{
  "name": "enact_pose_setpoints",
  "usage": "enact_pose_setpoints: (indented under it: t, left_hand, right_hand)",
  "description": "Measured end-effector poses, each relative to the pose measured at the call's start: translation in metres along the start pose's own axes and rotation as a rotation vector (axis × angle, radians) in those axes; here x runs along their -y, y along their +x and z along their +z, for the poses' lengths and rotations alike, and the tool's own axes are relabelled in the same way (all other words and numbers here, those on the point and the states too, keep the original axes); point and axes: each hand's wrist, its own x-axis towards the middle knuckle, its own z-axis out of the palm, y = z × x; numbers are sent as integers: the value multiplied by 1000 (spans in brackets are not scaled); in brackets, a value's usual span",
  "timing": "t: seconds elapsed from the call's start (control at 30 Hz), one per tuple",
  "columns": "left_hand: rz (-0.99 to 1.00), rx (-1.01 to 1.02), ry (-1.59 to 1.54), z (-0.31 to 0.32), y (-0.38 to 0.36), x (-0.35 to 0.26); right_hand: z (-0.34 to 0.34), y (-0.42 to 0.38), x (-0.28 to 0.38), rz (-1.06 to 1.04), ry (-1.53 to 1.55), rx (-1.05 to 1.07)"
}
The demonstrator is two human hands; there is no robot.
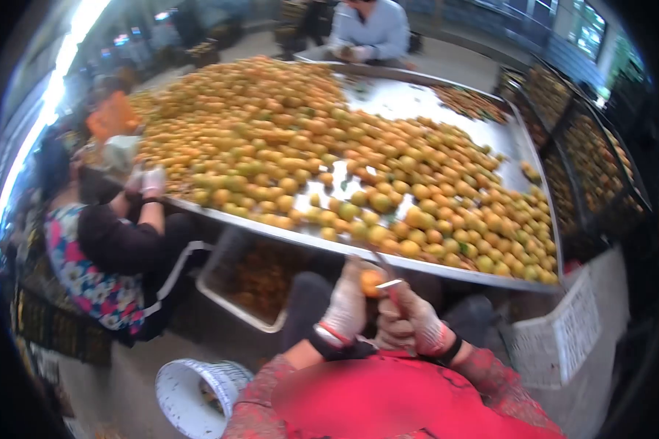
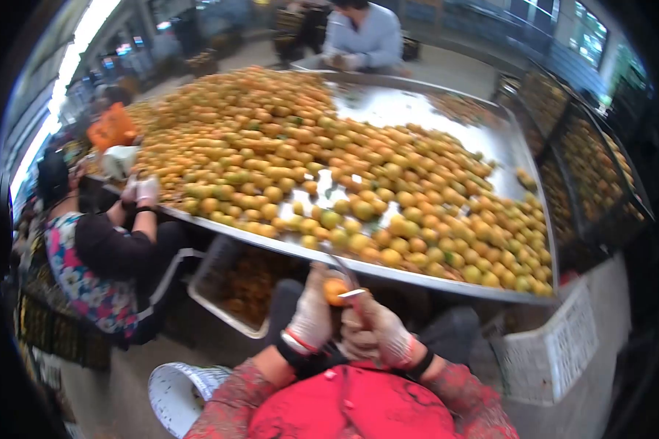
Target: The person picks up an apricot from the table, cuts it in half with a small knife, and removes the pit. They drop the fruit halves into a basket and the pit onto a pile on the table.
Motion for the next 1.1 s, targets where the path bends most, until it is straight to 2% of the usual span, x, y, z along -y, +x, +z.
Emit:
enact_pose_setpoints:
  t: [0.03, 0.07, 0.1, 0.13, 0.2, 0.33, 0.37, 0.47, 0.6, 0.8, 1.0, 1.1]
  left_hand:
    - [24, -13, 69, 0, 2, 1]
    - [73, -33, 139, -2, 4, 2]
    - [14, -102, 51, -6, 9, 6]
    - [44, -62, 7, -6, 10, 8]
    - [44, 86, 10, -12, 9, 3]
    - [27, 68, -1, -10, 9, 6]
    - [24, 56, -13, -7, 8, 6]
    - [26, 94, -29, -6, 7, 8]
    - [77, 138, -7, -1, 2, 6]
    - [86, 46, 8, 0, -1, 7]
    - [108, 74, 93, -1, -7, 3]
    - [126, -24, 95, 2, -9, 3]
  right_hand:
    - [-2, -3, -2, -52, -117, 75]
    - [1, -4, -4, -71, -314, -125]
    - [-1, -10, -3, -135, -448, -236]
    - [-2, -13, -3, -199, -582, -337]
    - [-6, -19, 4, -295, -771, -440]
    - [-24, -20, -6, -553, -1146, -561]
    - [-26, -20, -10, -575, -1159, -531]
    - [-19, -27, -13, -471, -1244, -446]
    - [-20, -23, -18, -467, -1313, -445]
    - [-23, -19, -21, -449, -1313, -465]
    - [-19, -16, -21, -535, -1428, -442]
    - [-26, -13, -25, -530, -1441, -437]
